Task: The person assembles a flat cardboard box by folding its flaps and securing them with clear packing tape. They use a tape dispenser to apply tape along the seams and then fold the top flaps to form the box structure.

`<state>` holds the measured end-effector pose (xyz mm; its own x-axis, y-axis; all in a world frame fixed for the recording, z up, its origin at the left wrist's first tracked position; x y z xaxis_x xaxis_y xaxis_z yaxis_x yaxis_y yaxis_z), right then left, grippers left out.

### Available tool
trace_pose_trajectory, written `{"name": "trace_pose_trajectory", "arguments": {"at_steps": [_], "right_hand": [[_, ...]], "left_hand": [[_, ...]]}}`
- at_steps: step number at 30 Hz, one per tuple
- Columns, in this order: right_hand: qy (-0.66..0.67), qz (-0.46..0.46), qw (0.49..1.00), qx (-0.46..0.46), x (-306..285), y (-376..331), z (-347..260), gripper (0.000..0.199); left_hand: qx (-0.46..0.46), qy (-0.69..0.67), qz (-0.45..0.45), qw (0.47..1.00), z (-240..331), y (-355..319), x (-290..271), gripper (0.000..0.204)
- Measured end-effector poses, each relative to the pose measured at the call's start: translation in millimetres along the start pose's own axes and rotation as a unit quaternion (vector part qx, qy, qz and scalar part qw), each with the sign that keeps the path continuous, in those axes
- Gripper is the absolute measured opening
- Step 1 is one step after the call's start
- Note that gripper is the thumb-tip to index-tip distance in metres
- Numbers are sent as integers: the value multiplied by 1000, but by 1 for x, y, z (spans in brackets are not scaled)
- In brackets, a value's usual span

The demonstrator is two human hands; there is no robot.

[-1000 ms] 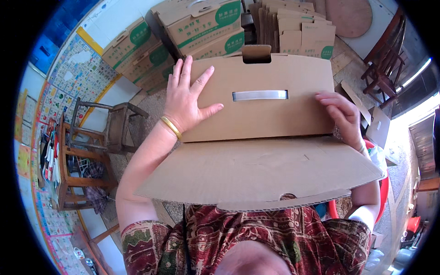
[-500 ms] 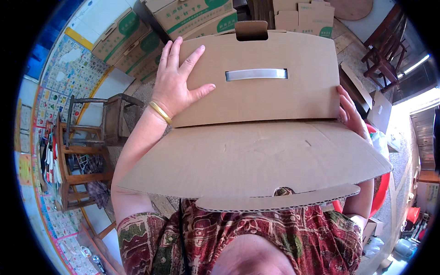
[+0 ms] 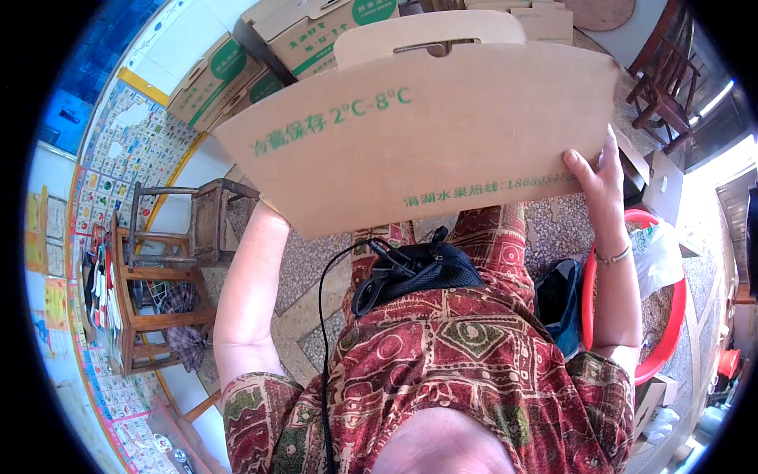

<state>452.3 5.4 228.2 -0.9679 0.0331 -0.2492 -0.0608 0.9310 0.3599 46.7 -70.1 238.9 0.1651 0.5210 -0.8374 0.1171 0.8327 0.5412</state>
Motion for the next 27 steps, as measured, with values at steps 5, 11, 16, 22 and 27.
{"name": "trace_pose_trajectory", "arguments": {"at_steps": [5,11,16,22,27], "right_hand": [[18,-34,999,27,11,15,4,83],[16,-47,996,76,15,8,1,75],[-8,-40,997,66,17,3,1,72],[22,-43,997,66,11,-4,3,68],[66,-74,994,37,2,-3,-1,61]], "left_hand": [[-149,-282,-42,947,-61,-29,38,50],[-243,-711,136,646,-52,-24,16,46],[-219,-653,104,718,-34,8,-39,44],[-169,-524,31,834,-15,30,-69,51],[-108,-811,16,575,3,18,-57,58]]}}
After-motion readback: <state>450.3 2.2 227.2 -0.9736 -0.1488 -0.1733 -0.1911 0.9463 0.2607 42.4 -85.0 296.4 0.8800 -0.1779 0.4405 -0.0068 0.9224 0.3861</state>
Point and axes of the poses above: each hand's wrist, its own y-axis towards the middle knuckle, its own x-axis out of the palm, z = x × y, the point moved 5 cm from there along y, towards the middle knuckle, and after that the axes turned 4 degrees about y, right-handed, at the moved point
